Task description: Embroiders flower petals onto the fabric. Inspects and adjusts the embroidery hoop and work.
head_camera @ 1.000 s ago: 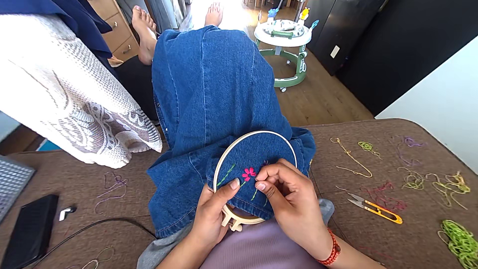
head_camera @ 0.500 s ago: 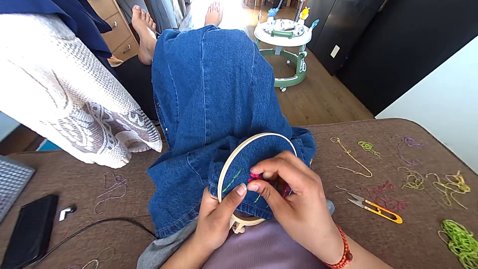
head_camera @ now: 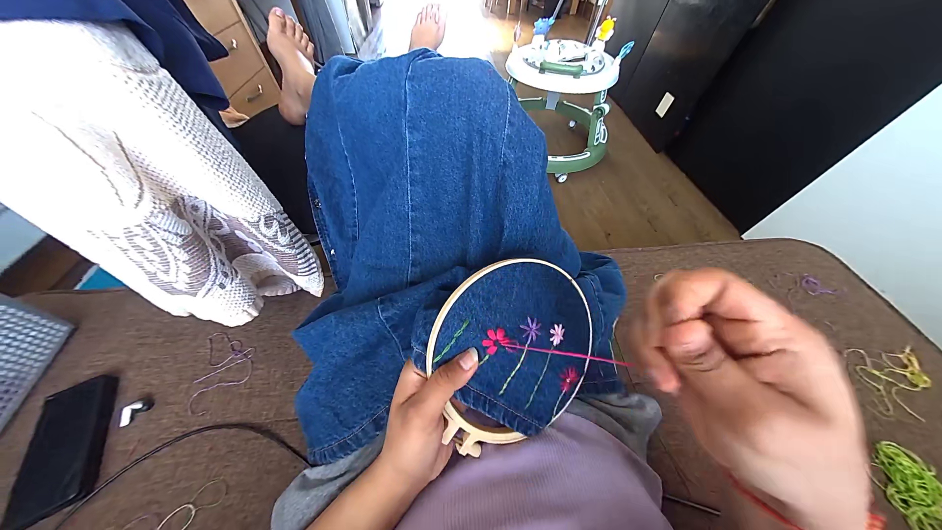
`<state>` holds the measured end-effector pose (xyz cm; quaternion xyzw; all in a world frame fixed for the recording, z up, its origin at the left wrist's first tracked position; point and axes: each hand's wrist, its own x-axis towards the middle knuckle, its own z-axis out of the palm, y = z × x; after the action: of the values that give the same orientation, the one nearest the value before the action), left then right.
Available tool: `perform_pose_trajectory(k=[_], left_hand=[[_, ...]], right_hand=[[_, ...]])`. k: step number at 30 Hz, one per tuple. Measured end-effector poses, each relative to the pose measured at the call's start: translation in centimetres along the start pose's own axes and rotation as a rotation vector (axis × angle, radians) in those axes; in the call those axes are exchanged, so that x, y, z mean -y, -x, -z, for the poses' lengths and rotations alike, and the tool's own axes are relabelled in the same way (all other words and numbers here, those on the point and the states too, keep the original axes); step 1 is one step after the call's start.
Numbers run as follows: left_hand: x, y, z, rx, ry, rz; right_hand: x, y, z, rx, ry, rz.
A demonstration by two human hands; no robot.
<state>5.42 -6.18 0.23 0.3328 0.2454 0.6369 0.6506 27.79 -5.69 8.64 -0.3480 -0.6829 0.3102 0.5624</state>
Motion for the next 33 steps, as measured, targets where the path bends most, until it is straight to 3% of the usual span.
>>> perform_pose_trajectory(k=[7, 10, 16, 19, 33], left_hand=[[0.0, -0.1, -0.1, -0.022, 0.062, 0.045], [-0.1, -0.1, -0.1, -0.035, 0.062, 0.052], [0.0, 0.0, 0.0, -0.031, 0.069, 0.061], [0.0, -0.1, 0.1, -0.014, 0.073, 0.058], [0.0, -0.1, 0.1, -0.029, 0.073, 0.060]], right_hand=[[0.6, 0.7, 2.5, -0.129, 0.015, 0.070], [0.1, 1.0, 1.3, -0.145, 0.133, 0.089], [-2.9, 3.4, -4.4, 0.059, 0.162, 0.026], [-4.2, 3.7, -6.0, 0.015, 0.197, 0.028], [-4.4, 3.8, -6.3, -0.024, 0.231, -0.010]])
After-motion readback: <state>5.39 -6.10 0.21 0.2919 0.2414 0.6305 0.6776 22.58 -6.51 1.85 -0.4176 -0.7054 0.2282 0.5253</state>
